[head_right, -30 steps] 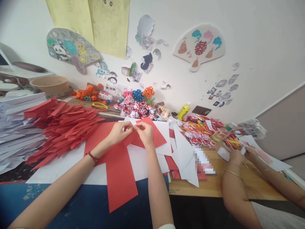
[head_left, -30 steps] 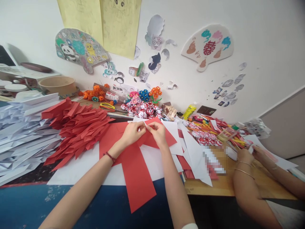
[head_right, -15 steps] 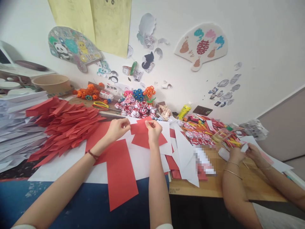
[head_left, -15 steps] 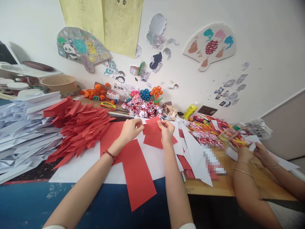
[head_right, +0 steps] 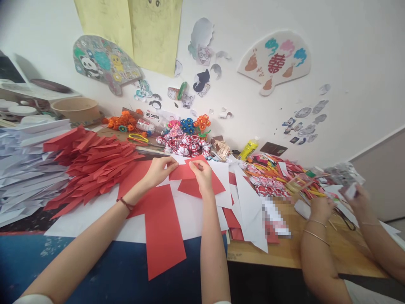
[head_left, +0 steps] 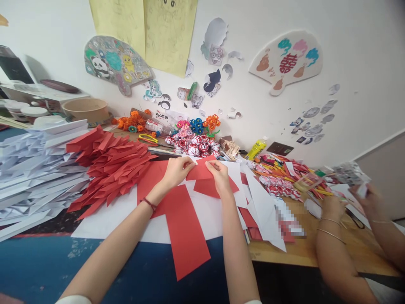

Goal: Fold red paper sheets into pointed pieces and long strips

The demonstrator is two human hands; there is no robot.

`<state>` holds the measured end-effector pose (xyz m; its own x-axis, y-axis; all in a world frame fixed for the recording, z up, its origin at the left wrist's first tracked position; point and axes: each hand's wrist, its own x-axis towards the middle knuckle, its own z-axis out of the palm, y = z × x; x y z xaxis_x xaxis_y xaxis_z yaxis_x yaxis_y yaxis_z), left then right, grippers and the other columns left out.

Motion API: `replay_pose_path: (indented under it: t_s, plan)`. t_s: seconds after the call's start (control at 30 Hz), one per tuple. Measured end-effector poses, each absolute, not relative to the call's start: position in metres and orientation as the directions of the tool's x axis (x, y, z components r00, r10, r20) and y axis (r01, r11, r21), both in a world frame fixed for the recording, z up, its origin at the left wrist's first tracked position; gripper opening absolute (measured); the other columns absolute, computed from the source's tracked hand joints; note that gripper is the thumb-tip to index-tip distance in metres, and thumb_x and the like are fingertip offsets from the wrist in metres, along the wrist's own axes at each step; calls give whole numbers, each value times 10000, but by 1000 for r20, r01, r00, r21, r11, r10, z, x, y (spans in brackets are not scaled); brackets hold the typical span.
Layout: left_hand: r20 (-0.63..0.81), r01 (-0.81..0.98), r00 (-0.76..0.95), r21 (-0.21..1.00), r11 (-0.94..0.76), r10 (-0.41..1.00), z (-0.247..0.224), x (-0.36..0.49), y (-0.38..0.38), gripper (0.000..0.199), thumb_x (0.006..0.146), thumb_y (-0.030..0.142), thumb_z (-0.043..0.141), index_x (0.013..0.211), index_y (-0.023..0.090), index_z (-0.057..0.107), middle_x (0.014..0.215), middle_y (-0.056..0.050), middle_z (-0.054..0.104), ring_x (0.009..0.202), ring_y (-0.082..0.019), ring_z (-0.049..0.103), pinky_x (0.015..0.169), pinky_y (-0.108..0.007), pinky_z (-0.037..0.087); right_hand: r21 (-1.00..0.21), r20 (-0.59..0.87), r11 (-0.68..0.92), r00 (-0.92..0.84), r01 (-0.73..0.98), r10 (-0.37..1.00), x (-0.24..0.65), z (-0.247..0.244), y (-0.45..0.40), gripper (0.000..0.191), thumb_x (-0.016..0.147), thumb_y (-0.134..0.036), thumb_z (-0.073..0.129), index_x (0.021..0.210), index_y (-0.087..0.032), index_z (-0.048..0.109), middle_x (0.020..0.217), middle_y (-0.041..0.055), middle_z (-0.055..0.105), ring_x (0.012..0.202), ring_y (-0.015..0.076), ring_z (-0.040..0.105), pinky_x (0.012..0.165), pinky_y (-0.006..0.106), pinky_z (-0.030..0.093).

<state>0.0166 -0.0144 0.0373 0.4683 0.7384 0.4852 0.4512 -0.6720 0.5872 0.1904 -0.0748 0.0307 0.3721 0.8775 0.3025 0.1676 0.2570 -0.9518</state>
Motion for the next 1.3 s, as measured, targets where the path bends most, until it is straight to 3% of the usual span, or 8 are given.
replay_pose_path:
  t_s: [0.1,0.23,0.63,0.8,0.93,1.07,1.2,1.3]
  plan:
    - [509,569,478,441,-694,716,36,13,-11,244,893,313,480,778,202,663,732,-39,666,755,-192,581,787,-342,322,-943,254,197,198,268,947,191,32,-80,279,717,-437,689,816,-177,706,860,60,706,849,210,629,794,321,476]
    - [503,567,574,325,-757,646,36,11,-11,238,884,271,481,756,207,673,702,-42,657,765,-200,571,793,-368,282,-905,255,215,62,368,965,187,34,-83,223,763,-375,623,790,-174,717,846,54,711,843,208,639,796,326,474]
    - [521,578,558,313,-753,645,36,9,-11,245,842,248,498,730,218,714,708,-67,646,761,-202,548,791,-388,279,-844,269,257,-43,470,962,189,34,-85,114,681,-203,540,594,-178,610,604,-21,571,604,138,514,577,248,382]
    - [578,627,386,407,-665,719,44,-6,2,235,834,252,500,720,204,700,712,-58,660,763,-207,558,805,-375,308,-808,282,212,44,550,958,208,27,-87,125,677,-212,552,575,-181,618,575,-13,593,583,147,539,548,249,385]
    - [564,530,216,618,-581,797,47,-12,9,261,860,332,482,805,181,688,759,-44,683,719,-183,567,688,-296,356,-868,269,150,193,474,944,215,26,-85,166,727,-322,607,677,-177,671,624,19,651,594,164,585,581,273,446]
    - [501,406,242,725,-556,831,40,0,5,287,861,382,491,817,171,681,802,-34,700,734,-169,590,681,-264,393,-954,253,213,184,213,950,206,31,-84,371,819,-512,569,888,-166,683,763,71,695,677,184,637,678,316,505]
    - [426,336,288,793,-507,858,32,12,0,267,855,374,504,802,173,670,816,-32,706,774,-178,622,701,-260,424,-969,232,205,224,136,947,199,32,-82,367,733,-521,686,814,-164,673,721,52,674,673,190,637,682,316,505]
    - [445,392,326,739,-548,834,33,14,-6,221,869,342,505,876,187,662,902,-41,709,829,-193,624,750,-282,427,-974,215,186,274,128,937,201,30,-81,356,691,-510,726,746,-163,670,653,30,651,599,164,606,605,287,472]
